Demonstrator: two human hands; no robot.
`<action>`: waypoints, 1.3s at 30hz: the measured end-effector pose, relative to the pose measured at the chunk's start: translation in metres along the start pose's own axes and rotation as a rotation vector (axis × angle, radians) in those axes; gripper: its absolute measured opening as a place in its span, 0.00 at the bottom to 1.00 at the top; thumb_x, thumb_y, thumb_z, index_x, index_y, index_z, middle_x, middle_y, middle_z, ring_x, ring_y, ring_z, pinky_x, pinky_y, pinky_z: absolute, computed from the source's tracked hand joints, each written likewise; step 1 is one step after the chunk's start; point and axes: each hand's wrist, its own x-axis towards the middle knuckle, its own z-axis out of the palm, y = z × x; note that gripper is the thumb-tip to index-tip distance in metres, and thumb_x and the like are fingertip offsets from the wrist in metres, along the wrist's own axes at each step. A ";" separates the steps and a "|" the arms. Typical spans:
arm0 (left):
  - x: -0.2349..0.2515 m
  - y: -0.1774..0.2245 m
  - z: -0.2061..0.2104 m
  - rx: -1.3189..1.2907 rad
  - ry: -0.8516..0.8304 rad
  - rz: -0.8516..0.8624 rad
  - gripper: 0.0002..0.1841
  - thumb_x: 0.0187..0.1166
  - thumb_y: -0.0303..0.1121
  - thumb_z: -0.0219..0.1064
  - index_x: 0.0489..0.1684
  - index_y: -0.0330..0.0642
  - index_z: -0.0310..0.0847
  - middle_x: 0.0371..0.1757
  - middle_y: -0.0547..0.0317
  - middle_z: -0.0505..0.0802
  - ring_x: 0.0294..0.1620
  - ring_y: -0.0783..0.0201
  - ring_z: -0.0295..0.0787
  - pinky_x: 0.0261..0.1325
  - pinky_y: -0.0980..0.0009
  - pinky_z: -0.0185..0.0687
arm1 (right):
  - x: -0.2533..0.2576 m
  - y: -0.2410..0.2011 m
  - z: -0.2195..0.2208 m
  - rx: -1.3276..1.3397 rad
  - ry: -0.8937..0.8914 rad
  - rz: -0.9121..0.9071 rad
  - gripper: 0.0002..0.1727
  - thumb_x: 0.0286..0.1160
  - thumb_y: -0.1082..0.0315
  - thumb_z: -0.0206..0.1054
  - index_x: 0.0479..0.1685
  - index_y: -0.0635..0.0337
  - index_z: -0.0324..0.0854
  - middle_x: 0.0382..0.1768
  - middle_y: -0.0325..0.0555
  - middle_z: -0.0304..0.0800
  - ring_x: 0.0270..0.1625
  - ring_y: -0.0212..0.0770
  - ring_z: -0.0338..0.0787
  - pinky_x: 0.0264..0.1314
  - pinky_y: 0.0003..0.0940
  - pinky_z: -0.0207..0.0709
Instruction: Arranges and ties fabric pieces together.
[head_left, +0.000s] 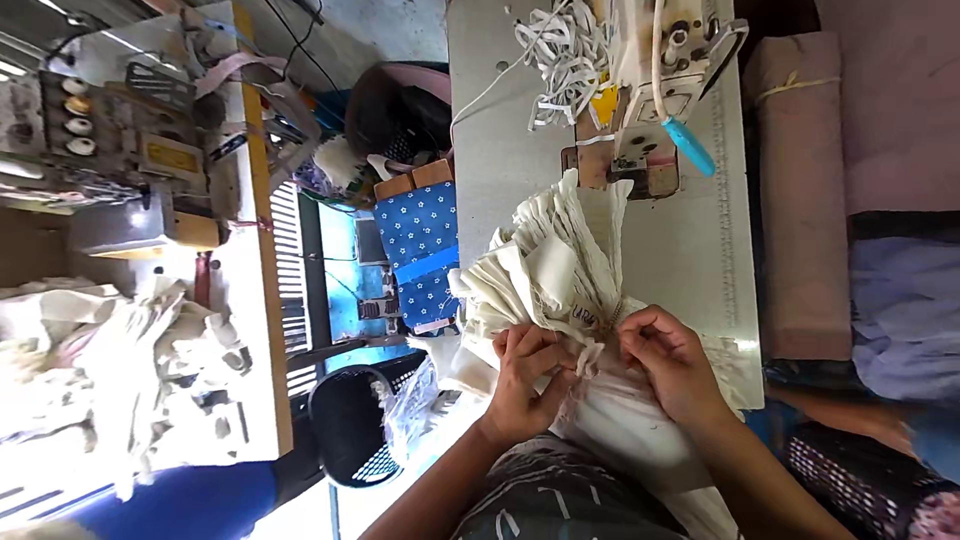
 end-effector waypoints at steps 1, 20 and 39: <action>0.000 0.002 0.000 0.009 -0.003 -0.003 0.12 0.84 0.48 0.59 0.41 0.57 0.86 0.48 0.66 0.89 0.63 0.65 0.75 0.74 0.56 0.50 | 0.000 0.001 -0.001 0.012 -0.014 -0.004 0.05 0.82 0.72 0.62 0.47 0.56 0.84 0.36 0.32 0.87 0.34 0.25 0.86 0.39 0.22 0.84; -0.025 0.040 -0.043 -0.579 -0.045 -0.191 0.05 0.77 0.34 0.74 0.38 0.44 0.92 0.49 0.64 0.94 0.59 0.71 0.88 0.68 0.69 0.83 | -0.001 0.004 0.007 -0.315 -0.158 -0.216 0.05 0.71 0.72 0.75 0.40 0.63 0.94 0.42 0.41 0.89 0.42 0.23 0.88 0.44 0.14 0.85; -0.038 0.054 -0.069 -0.539 -0.027 -0.106 0.08 0.79 0.33 0.73 0.41 0.39 0.95 0.40 0.60 0.93 0.48 0.74 0.87 0.55 0.77 0.82 | -0.003 -0.030 0.043 -0.881 -0.624 -0.290 0.15 0.76 0.50 0.65 0.45 0.45 0.94 0.40 0.39 0.86 0.49 0.42 0.83 0.56 0.52 0.69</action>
